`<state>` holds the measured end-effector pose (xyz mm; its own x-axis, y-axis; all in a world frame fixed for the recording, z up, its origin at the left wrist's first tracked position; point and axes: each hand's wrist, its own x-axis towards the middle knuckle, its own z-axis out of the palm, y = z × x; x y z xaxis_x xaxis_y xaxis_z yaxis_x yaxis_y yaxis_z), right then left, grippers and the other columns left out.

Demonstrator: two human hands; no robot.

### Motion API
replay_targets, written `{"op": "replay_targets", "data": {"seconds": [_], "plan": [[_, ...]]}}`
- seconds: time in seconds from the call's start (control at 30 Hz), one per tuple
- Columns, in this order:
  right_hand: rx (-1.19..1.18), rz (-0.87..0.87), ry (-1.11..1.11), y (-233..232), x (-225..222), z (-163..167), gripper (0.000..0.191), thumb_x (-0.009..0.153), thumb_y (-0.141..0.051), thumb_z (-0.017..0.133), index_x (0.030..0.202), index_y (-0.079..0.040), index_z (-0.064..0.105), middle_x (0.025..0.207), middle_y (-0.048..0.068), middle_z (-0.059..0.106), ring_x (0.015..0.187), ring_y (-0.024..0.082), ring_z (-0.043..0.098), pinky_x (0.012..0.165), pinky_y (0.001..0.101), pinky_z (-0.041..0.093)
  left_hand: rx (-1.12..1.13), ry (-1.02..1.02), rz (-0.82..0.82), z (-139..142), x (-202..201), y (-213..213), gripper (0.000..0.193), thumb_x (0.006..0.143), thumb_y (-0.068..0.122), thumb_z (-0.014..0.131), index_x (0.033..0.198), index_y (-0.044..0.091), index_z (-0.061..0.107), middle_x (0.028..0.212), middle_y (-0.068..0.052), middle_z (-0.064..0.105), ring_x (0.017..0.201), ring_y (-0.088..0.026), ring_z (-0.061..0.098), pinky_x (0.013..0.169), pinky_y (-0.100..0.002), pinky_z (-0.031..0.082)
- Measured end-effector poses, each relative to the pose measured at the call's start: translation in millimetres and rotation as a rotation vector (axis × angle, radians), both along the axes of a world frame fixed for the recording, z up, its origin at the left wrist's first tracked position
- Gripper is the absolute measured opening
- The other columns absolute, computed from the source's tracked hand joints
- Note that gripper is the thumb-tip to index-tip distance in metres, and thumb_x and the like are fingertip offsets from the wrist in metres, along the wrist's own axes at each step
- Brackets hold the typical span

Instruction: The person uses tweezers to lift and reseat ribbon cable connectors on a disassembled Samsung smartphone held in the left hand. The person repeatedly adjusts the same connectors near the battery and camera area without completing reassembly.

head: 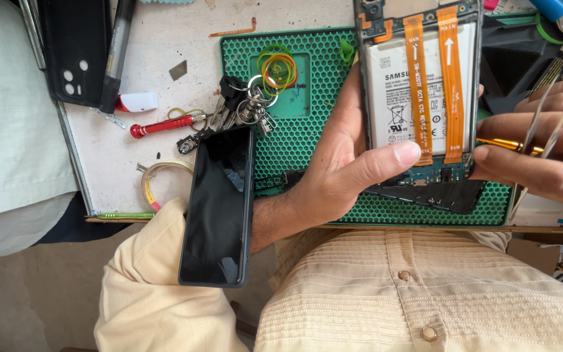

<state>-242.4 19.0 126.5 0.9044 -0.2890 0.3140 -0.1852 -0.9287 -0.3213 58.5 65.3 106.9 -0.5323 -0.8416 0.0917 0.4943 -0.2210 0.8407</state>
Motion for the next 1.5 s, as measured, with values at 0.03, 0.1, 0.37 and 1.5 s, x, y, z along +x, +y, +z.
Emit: {"op": "replay_targets", "data": {"seconds": [0.03, 0.1, 0.37, 1.5], "plan": [[-0.004, 0.01, 0.025, 0, -1, -1, 0.053, 0.076, -0.036, 0.082, 0.121, -0.015, 0.063, 0.099, 0.015, 0.076, 0.09, 0.027, 0.074, 0.084, 0.0472, 0.062, -0.002, 0.007, -0.008, -1, 0, -1, 0.083, 0.113, 0.03, 0.06, 0.167, 0.009, 0.0, 0.153, -0.013, 0.041, 0.143, -0.02, 0.046, 0.128, -0.04, 0.041], [-0.013, 0.029, 0.075, 2, -4, 0, 0.057, 0.072, -0.043, 0.08, 0.121, -0.018, 0.064, 0.098, 0.013, 0.077, 0.089, 0.029, 0.074, 0.084, 0.0499, 0.062, -0.007, -0.008, -0.003, -3, -2, -1, 0.083, 0.112, 0.029, 0.06, 0.167, 0.009, 0.002, 0.151, -0.014, 0.043, 0.141, -0.021, 0.048, 0.126, -0.041, 0.044], [-0.024, 0.07, 0.029, 5, -4, 1, 0.049, 0.077, -0.038, 0.082, 0.117, -0.019, 0.064, 0.097, 0.011, 0.077, 0.086, 0.026, 0.074, 0.083, 0.0486, 0.062, -0.043, -0.094, 0.021, -1, -1, 2, 0.082, 0.114, 0.027, 0.061, 0.169, 0.009, 0.003, 0.153, -0.015, 0.038, 0.146, -0.019, 0.039, 0.13, -0.04, 0.036], [0.831, -0.483, -0.359, 28, -84, -101, 0.052, 0.094, -0.007, 0.061, 0.141, -0.007, 0.04, 0.13, 0.019, 0.055, 0.114, 0.023, 0.07, 0.089, 0.0278, 0.067, -0.075, -0.188, -0.027, 1, -3, 6, 0.077, 0.112, 0.033, 0.064, 0.164, 0.002, 0.017, 0.14, -0.015, 0.05, 0.134, -0.02, 0.051, 0.12, -0.039, 0.045]]}}
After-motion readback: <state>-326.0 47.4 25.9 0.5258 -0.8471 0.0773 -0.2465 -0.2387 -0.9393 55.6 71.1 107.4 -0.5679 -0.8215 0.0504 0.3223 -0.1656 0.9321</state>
